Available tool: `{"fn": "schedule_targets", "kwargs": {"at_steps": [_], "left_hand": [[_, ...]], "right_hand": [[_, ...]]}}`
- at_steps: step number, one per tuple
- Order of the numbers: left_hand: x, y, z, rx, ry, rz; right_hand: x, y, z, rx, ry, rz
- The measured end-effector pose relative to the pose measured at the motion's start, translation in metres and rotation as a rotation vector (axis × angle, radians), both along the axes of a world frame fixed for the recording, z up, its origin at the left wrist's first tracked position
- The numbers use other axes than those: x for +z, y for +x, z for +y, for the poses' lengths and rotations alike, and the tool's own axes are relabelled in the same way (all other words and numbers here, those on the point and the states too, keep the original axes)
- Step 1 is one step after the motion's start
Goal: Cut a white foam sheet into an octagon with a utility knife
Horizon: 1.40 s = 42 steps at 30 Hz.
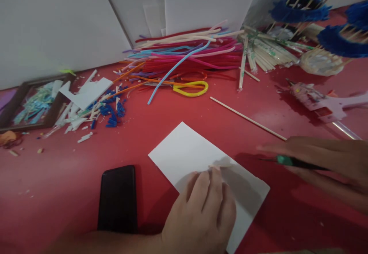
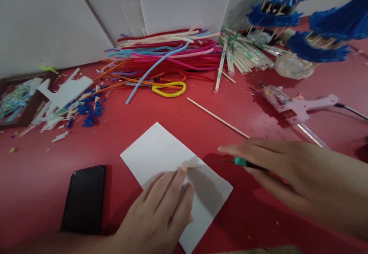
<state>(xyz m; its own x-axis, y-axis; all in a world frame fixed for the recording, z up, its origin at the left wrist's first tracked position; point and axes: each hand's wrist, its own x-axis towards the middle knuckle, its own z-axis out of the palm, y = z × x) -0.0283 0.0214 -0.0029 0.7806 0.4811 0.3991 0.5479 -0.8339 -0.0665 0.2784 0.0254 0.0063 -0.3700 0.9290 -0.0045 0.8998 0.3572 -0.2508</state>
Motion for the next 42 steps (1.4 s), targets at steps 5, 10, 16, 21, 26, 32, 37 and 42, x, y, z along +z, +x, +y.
{"fn": "schedule_targets", "kwargs": {"at_steps": [5,10,16,21,26,32,37,42], "left_hand": [[0.009,0.001,0.010,0.010,-0.058,-0.023],[0.016,0.001,0.014,-0.009,-0.117,0.022],[0.014,0.002,0.015,-0.027,-0.093,-0.017],[0.020,0.001,0.012,-0.004,-0.111,-0.005],[0.034,-0.006,0.017,-0.066,-0.202,0.034],[0.048,-0.015,0.040,0.094,-0.243,0.324],[0.062,-0.020,0.056,0.245,-0.362,0.441],[0.049,-0.021,0.069,0.156,-0.517,0.361]], "right_hand": [[-0.003,-0.026,0.001,-0.120,-0.009,0.055],[-0.009,-0.047,-0.007,-0.058,-0.033,-0.009],[-0.012,-0.036,0.013,-0.056,0.022,-0.072],[0.003,-0.033,0.045,0.075,-0.108,-0.068],[0.015,-0.039,0.073,0.449,-0.237,0.004],[0.009,-0.042,0.095,0.650,-0.265,0.072],[0.009,-0.035,0.090,0.616,0.010,0.064],[0.006,-0.034,0.067,0.209,0.274,-0.084]]}}
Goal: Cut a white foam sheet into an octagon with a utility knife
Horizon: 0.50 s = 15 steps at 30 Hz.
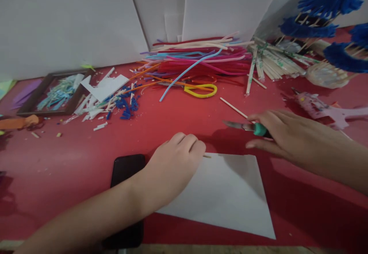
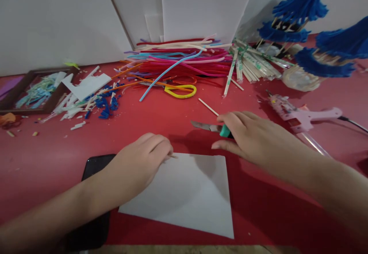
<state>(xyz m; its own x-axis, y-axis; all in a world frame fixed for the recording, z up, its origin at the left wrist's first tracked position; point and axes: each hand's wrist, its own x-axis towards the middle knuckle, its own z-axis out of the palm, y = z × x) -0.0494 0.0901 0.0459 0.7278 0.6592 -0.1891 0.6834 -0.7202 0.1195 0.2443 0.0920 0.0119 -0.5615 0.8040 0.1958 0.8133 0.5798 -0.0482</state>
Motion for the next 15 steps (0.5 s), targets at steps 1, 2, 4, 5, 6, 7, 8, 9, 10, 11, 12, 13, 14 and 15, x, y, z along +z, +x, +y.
{"fn": "schedule_targets", "kwargs": {"at_steps": [1,2,4,5,6,7,8,9,10,11,12,13,14,15], "left_hand": [[-0.005,0.000,0.002,-0.036,-0.030,-0.026],[-0.010,0.000,0.004,-0.066,-0.049,-0.043],[-0.018,0.001,0.006,-0.102,-0.050,-0.056],[-0.021,0.001,0.006,-0.109,-0.039,-0.058],[-0.021,0.001,0.006,-0.111,-0.029,-0.055],[-0.021,0.001,0.005,-0.105,-0.022,-0.047],[-0.019,0.000,0.004,-0.094,-0.021,-0.034],[-0.017,0.000,0.003,-0.083,-0.024,-0.015],[-0.015,0.000,0.002,-0.072,-0.027,0.008],[-0.012,0.000,0.000,-0.063,-0.025,0.030],[-0.010,0.001,-0.001,-0.053,-0.010,0.050],[-0.008,0.001,-0.002,-0.033,0.021,0.061],[-0.006,0.002,-0.003,-0.008,0.063,0.063],[-0.006,0.004,-0.004,0.017,0.109,0.052]], "right_hand": [[-0.004,-0.001,-0.005,-0.030,0.010,-0.029],[-0.008,-0.002,-0.008,-0.044,0.022,-0.058],[-0.019,-0.003,-0.013,-0.062,0.045,-0.121],[-0.025,-0.002,-0.014,-0.072,0.064,-0.142],[-0.029,-0.001,-0.014,-0.082,0.087,-0.151],[-0.033,0.002,-0.013,-0.090,0.108,-0.150],[-0.035,0.004,-0.011,-0.098,0.129,-0.140],[-0.036,0.007,-0.009,-0.110,0.152,-0.129],[-0.035,0.009,-0.008,-0.119,0.170,-0.117],[-0.034,0.010,-0.007,-0.116,0.186,-0.094],[-0.031,0.010,-0.007,-0.108,0.205,-0.059],[-0.027,0.007,-0.007,-0.092,0.233,-0.016],[-0.024,0.003,-0.009,-0.067,0.262,0.033],[-0.020,-0.002,-0.012,-0.032,0.285,0.092]]}}
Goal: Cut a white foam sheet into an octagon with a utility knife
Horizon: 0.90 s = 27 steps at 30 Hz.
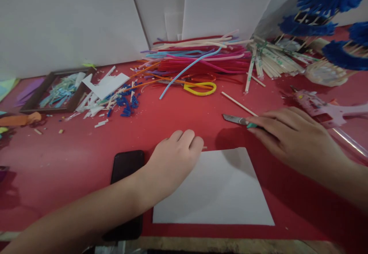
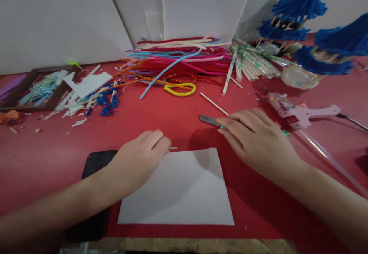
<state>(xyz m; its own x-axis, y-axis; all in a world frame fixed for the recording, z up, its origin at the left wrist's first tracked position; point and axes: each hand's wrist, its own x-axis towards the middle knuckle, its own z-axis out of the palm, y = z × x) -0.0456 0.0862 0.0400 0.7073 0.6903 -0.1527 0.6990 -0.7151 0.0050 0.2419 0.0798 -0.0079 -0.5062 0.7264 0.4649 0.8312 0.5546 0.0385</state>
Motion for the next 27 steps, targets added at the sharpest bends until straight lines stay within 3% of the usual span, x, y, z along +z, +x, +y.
{"fn": "schedule_targets", "kwargs": {"at_steps": [2,5,10,14,21,27], "left_hand": [[-0.001,0.005,-0.002,0.009,0.068,-0.061],[-0.006,0.015,-0.004,-0.096,0.075,-0.176],[-0.017,0.029,-0.001,-0.132,-0.015,-0.248],[-0.022,0.030,0.002,-0.058,-0.146,-0.420],[-0.017,0.026,-0.005,0.218,-0.588,-1.131],[-0.014,0.028,-0.010,0.331,-0.734,-1.297]], "right_hand": [[0.007,-0.015,-0.008,0.098,0.017,0.103],[0.013,-0.038,-0.018,0.222,-0.017,0.274],[0.011,-0.048,-0.024,0.207,-0.146,0.379],[0.010,-0.041,-0.024,0.175,-0.268,0.410],[0.020,-0.043,-0.035,0.033,-0.486,0.812],[0.014,-0.045,-0.041,-0.062,-0.491,0.924]]}}
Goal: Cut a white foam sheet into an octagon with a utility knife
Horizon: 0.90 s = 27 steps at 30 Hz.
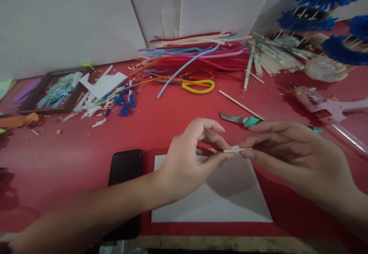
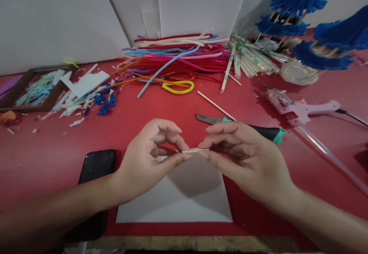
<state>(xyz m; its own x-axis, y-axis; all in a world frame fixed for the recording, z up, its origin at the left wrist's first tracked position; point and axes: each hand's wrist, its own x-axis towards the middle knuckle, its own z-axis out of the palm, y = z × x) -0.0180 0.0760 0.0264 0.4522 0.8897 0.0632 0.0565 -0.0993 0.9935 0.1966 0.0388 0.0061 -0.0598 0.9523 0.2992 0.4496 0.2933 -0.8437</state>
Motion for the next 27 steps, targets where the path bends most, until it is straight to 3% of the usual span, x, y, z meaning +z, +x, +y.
{"fn": "schedule_targets", "kwargs": {"at_steps": [5,11,13,17,20,27], "left_hand": [[-0.004,0.000,0.000,0.051,0.009,0.023],[-0.011,-0.001,0.003,-0.011,0.081,0.209],[-0.011,-0.003,0.000,-0.037,0.249,0.365],[-0.009,-0.005,-0.022,-0.164,0.745,0.725],[-0.011,-0.002,-0.043,-0.223,1.015,0.857],[-0.024,0.005,-0.064,-0.016,1.209,0.932]], "right_hand": [[-0.002,0.001,-0.001,-0.022,0.143,-0.139],[-0.002,0.005,0.007,0.138,0.337,-0.535],[-0.005,0.007,0.008,0.194,0.358,-0.558],[-0.011,0.010,0.009,0.248,0.367,-0.573],[-0.012,0.010,0.009,0.292,0.358,-0.567],[-0.014,0.006,0.005,0.340,0.401,-0.687]]}}
